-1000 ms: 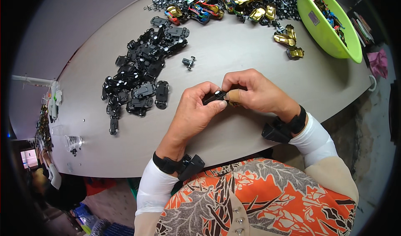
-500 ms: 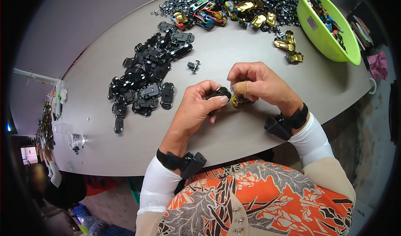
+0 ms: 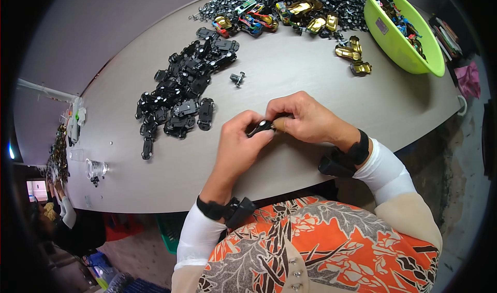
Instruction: The person assembles small toy cars by hand at a table. They pick up black chassis and colorful car bodies, snap them together, and place the finished units on the table. The person handles the parts one at a time, repeatedly performing the same assembly sequence.
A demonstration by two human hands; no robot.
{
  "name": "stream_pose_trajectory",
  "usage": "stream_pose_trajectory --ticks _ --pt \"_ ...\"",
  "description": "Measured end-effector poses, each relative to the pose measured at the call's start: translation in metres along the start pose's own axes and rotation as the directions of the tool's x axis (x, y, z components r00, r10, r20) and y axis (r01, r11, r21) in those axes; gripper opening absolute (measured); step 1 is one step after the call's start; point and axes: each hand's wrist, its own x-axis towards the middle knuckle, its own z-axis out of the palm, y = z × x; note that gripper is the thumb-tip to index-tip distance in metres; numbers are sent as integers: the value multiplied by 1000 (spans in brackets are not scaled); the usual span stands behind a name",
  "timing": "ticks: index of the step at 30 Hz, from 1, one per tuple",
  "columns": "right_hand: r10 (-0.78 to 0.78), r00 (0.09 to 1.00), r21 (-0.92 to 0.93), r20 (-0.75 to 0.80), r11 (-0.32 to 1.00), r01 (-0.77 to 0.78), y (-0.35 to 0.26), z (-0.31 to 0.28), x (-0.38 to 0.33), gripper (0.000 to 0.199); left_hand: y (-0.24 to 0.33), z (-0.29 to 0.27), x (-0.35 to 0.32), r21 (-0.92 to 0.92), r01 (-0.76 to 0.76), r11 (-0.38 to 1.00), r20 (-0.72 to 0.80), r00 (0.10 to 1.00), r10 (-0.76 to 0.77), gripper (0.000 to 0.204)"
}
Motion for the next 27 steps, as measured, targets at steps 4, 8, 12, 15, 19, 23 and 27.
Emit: stream_pose_trajectory --ticks 4,8,12,15,19,23,27 --pt "-11 996 248 -94 968 34 -13 -27 -7 23 2 -23 -50 -177 48 983 -78 995 -63 19" --pt "-128 962 -82 -241 990 111 0 -59 -24 30 -13 -61 -143 -235 122 964 -348 916 -201 22" --pt "-235 971 -499 -43 847 183 0 -38 -25 35 -44 -88 -228 -201 402 893 -492 747 -447 22" --pt "-165 985 -674 55 722 158 0 -29 -21 37 -81 -100 -264 191 665 722 -601 661 -450 28" --pt "-77 996 -738 35 670 77 -1 -23 -15 33 -50 -107 -245 467 558 686 -514 803 -303 31" --pt "-153 984 -681 -86 730 54 8 -25 -15 25 25 -82 -140 548 129 826 -342 936 81 19" --pt "-153 983 -724 -99 689 34 5 -20 -13 26 19 -78 -33 872 -96 479 -167 863 477 16"
